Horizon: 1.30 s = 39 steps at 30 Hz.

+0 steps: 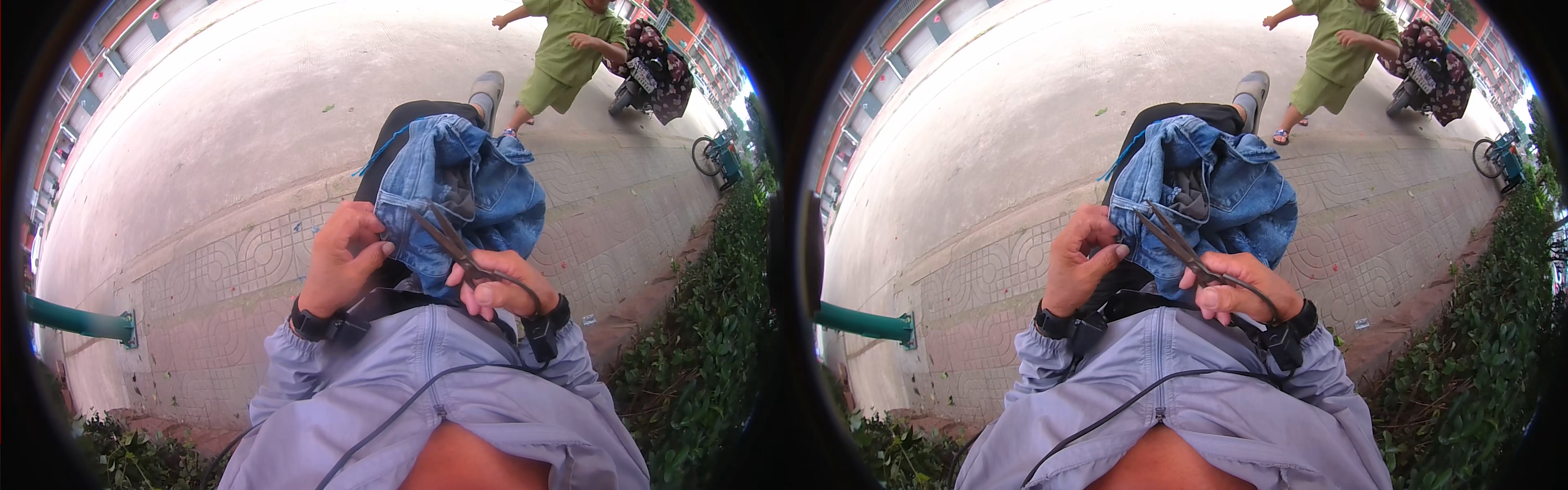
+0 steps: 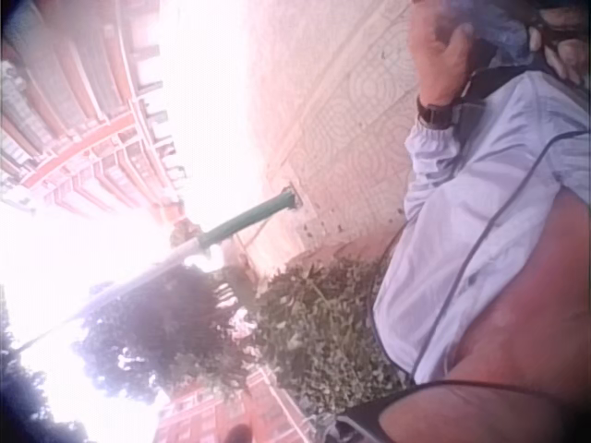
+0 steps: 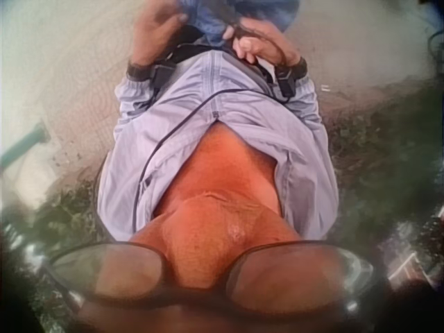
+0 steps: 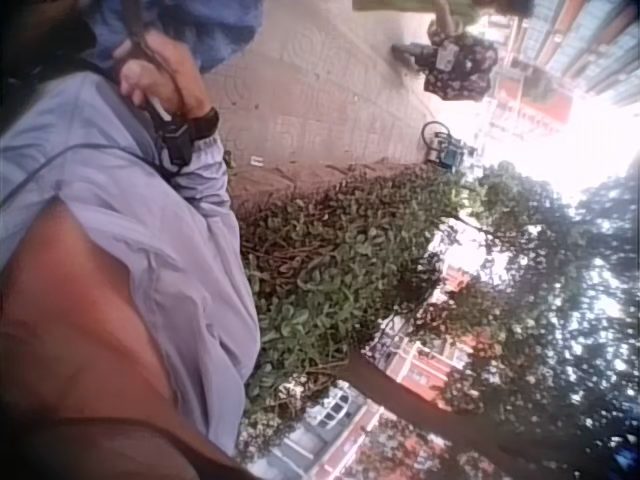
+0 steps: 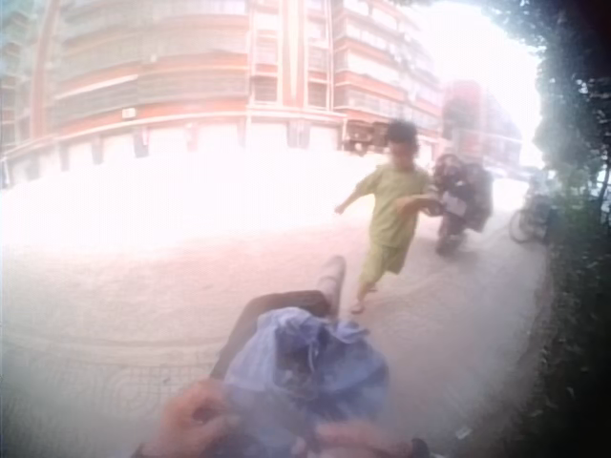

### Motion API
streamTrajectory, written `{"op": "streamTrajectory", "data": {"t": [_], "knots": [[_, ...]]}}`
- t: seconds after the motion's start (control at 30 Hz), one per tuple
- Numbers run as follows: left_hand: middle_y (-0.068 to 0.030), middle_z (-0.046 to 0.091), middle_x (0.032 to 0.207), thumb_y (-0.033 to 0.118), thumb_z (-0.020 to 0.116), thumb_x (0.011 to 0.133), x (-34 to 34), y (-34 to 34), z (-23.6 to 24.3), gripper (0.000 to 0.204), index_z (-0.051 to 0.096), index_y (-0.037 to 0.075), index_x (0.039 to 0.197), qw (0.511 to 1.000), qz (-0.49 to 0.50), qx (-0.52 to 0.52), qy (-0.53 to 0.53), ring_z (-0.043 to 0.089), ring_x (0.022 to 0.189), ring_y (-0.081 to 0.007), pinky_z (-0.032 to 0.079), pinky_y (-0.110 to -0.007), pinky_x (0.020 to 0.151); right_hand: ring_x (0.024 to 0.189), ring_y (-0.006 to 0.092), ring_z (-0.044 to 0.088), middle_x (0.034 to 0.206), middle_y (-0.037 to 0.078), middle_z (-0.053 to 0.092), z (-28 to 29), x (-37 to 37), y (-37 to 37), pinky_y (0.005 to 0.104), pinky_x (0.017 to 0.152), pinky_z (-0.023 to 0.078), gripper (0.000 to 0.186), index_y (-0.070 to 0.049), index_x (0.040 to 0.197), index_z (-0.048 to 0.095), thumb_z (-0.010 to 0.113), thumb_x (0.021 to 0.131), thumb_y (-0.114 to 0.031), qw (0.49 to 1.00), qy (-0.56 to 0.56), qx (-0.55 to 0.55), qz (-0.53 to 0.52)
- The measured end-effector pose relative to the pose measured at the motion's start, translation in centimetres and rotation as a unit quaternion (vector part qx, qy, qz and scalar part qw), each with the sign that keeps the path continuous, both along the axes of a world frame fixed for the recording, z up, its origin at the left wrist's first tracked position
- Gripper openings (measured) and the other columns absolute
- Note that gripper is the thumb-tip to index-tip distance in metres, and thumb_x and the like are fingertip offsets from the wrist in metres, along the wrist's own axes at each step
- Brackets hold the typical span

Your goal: Cutting a small section of a leather or denim garment with scissors.

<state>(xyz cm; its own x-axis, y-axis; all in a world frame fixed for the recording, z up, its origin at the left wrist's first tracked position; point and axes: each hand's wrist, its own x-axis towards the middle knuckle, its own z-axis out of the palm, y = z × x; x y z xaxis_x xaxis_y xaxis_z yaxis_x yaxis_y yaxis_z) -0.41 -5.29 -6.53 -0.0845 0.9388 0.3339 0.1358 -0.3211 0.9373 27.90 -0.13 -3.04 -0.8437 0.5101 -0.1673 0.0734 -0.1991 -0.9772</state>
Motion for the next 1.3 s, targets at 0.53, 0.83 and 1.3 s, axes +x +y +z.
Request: {"op": "streamTrajectory", "data": {"t": [0.53,0.83,1.3], "knots": [[-0.0026,0.058,0.087,-0.002,0.071,0.085,-0.7,-0.1,0.0,0.011,0.064,0.001,0.094,0.975,0.046,0.095,0.195,0.056,0.074,-0.0093,0.044,-0.023,0.064,0.061,0.008,0.055,0.078,0.002,0.059,2.0,-1.0,0.0,0.0232,0.06,0.045,0.035,0.003,0.117,0.057,0.062,0.094,-0.023,0.992,-0.073,0.073,0.066],[-0.0008,0.058,0.085,0.001,0.062,0.094,-0.8,-0.8,-0.1,0.003,0.061,0.001,0.092,0.997,0.013,-0.019,0.078,0.06,0.074,-0.0079,0.049,-0.023,0.067,0.057,0.0052,0.051,0.08,0.0,0.056,2.6,-1.1,-0.2,0.0221,0.053,0.042,0.044,0.001,0.112,0.059,0.066,0.095,-0.039,0.988,-0.11,0.061,0.087],[-0.001,0.057,0.088,0.002,0.06,0.095,-0.7,-1.3,-0.1,0.003,0.058,0.001,0.092,0.999,0.009,-0.049,0.015,0.058,0.073,-0.0073,0.049,-0.022,0.066,0.053,0.0063,0.05,0.069,-0.001,0.053,3.2,-1.6,0.3,0.0225,0.05,0.039,0.042,0.0,0.102,0.059,0.061,0.097,-0.042,0.984,-0.121,0.058,0.12]]}}
